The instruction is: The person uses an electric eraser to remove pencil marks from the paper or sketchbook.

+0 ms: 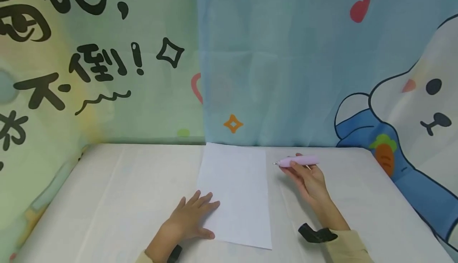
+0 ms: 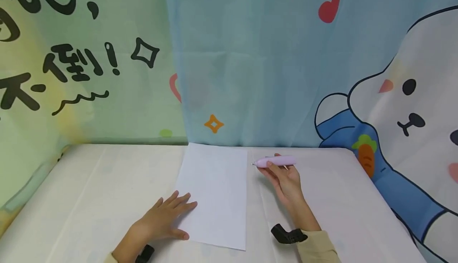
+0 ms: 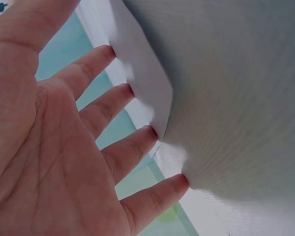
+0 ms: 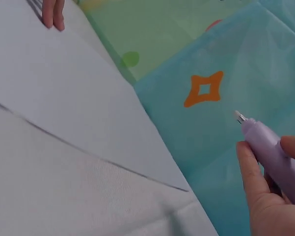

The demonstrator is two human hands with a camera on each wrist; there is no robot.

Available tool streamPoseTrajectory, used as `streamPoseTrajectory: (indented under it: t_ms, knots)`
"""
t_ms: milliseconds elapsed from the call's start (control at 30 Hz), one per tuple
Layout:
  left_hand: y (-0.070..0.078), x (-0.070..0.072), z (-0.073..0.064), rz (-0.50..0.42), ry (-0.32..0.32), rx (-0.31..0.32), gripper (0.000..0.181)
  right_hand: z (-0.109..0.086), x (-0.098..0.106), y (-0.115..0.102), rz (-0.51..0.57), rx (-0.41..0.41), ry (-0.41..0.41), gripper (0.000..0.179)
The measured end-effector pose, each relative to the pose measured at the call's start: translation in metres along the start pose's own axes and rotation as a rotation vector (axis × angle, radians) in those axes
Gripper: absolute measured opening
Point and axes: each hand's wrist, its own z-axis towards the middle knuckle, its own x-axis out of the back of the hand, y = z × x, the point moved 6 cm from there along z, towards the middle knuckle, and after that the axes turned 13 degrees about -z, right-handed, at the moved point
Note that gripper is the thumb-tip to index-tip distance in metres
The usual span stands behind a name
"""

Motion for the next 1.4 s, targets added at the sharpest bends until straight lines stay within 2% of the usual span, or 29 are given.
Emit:
streamPoseTrajectory:
  t_ms: [67, 167, 367, 500, 800, 967, 1167, 1300, 1400]
  knots:
    - [0.002, -0.001, 0.001, 0.009, -0.003, -0.007, 0.080, 0.004, 0.001, 0.000, -0.045, 0.030, 0.002, 0.042]
    - [0.005, -0.005, 0.003, 0.025, -0.014, -0.011, 0.081, 0.011, 0.004, 0.001, -0.145, 0.078, 0.030, 0.040]
    - [0.003, -0.009, 0.001, 0.050, -0.028, 0.014, 0.081, 0.026, 0.003, 0.016, -0.294, 0.081, 0.178, 0.034]
    - [0.000, -0.012, -0.001, 0.056, -0.032, 0.016, 0.081, 0.033, 0.001, 0.028, -0.307, 0.071, 0.259, 0.038]
    - [0.001, -0.023, -0.003, 0.041, -0.057, 0.018, 0.082, 0.039, 0.009, 0.050, -0.295, 0.089, 0.324, 0.041]
    - [0.000, -0.027, -0.004, 0.038, -0.067, 0.015, 0.082, 0.043, 0.010, 0.055, -0.348, 0.122, 0.390, 0.043]
    - [0.000, -0.015, -0.005, 0.025, -0.041, -0.009, 0.082, 0.052, -0.002, 0.047, -0.481, 0.237, 0.380, 0.043]
    - [0.000, -0.005, -0.005, 0.005, -0.033, -0.010, 0.081, 0.060, -0.007, 0.043, -0.545, 0.236, 0.401, 0.046]
    - [-0.001, -0.001, -0.005, 0.007, -0.032, -0.006, 0.081, 0.064, -0.007, 0.043, -0.525, 0.232, 0.402, 0.049]
